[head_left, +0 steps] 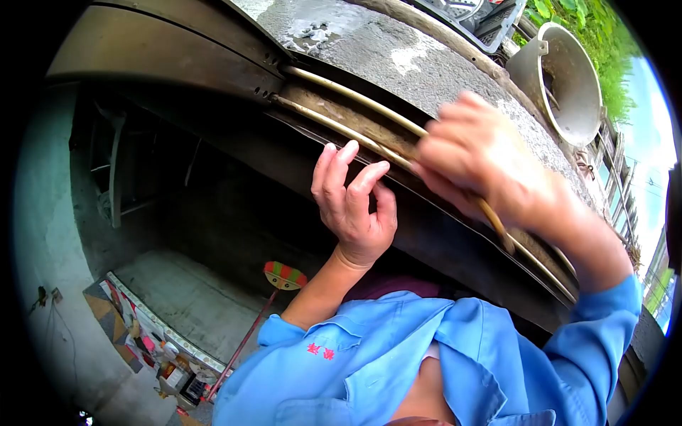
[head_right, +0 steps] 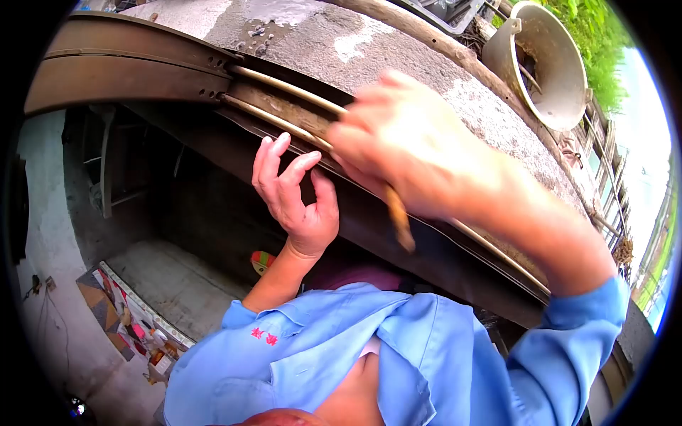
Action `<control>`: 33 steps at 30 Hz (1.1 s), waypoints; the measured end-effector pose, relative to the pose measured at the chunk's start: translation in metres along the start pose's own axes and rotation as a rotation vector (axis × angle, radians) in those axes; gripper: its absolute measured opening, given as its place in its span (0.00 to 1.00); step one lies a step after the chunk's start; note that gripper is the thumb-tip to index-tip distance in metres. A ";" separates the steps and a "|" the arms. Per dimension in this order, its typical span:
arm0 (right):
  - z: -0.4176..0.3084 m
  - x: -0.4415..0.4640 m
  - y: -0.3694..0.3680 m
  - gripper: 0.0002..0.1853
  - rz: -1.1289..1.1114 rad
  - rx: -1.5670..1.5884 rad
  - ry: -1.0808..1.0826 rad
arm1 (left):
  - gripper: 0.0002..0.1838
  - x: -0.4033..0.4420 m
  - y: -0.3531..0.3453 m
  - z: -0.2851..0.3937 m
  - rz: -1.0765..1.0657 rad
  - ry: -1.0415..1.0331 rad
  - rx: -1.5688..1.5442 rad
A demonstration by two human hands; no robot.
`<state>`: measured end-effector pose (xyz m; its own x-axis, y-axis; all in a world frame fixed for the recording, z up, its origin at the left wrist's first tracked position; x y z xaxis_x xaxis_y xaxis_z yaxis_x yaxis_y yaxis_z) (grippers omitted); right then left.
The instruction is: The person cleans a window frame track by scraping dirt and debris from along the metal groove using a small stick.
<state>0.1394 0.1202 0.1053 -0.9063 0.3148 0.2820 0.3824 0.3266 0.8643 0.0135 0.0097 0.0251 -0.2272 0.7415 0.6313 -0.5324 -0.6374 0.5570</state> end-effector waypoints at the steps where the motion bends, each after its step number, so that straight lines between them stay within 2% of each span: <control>1: -0.007 -0.009 0.005 0.10 -0.003 -0.062 -0.031 | 0.13 0.000 -0.001 0.000 0.004 0.004 -0.001; 7: 0.022 0.035 -0.023 0.08 0.175 -0.068 -0.032 | 0.14 0.001 -0.001 0.000 -0.017 -0.010 0.027; 9: 0.016 0.028 -0.013 0.09 0.135 -0.013 0.007 | 0.14 0.002 -0.001 -0.001 -0.014 -0.011 0.008; 11: 0.002 0.005 -0.001 0.09 -0.034 -0.042 -0.042 | 0.14 0.001 0.000 0.000 -0.014 0.001 -0.001; 15: 0.001 0.007 -0.004 0.09 0.055 -0.092 -0.124 | 0.13 0.000 -0.002 0.001 -0.027 -0.018 -0.018; 19: 0.024 0.040 -0.025 0.07 0.200 -0.108 -0.041 | 0.14 0.003 -0.001 0.001 -0.006 -0.016 0.031; 23: 0.001 0.007 -0.009 0.09 0.031 -0.084 -0.011 | 0.14 0.002 -0.001 0.000 -0.009 0.009 0.008; 27: 0.026 0.040 -0.025 0.08 0.065 -0.034 -0.022 | 0.14 0.003 -0.002 0.000 -0.027 -0.010 0.015; 28: 0.031 0.054 -0.030 0.07 0.190 0.008 0.092 | 0.14 0.005 -0.003 -0.001 -0.021 -0.016 0.009; 31: 0.017 0.044 -0.015 0.07 0.079 -0.056 0.088 | 0.14 0.003 0.000 -0.002 -0.010 -0.005 0.018; 32: 0.010 0.033 -0.007 0.08 -0.046 -0.064 0.091 | 0.15 0.004 -0.002 -0.003 -0.001 -0.002 0.006; 33: 0.005 0.021 -0.009 0.09 0.037 -0.036 0.087 | 0.15 0.005 -0.005 -0.002 0.007 -0.004 0.008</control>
<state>0.1175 0.1287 0.1014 -0.9046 0.2469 0.3475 0.4103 0.2832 0.8668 0.0129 0.0171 0.0248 -0.2275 0.7364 0.6372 -0.5242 -0.6440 0.5571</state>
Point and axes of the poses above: each hand's wrist, its own x-axis towards the middle knuckle, its own y-axis out of the back of the hand, z = x × y, the point moved 3 cm from there along x, towards the middle knuckle, and after that the axes turned 4 degrees about -x, right-handed, at the moved point
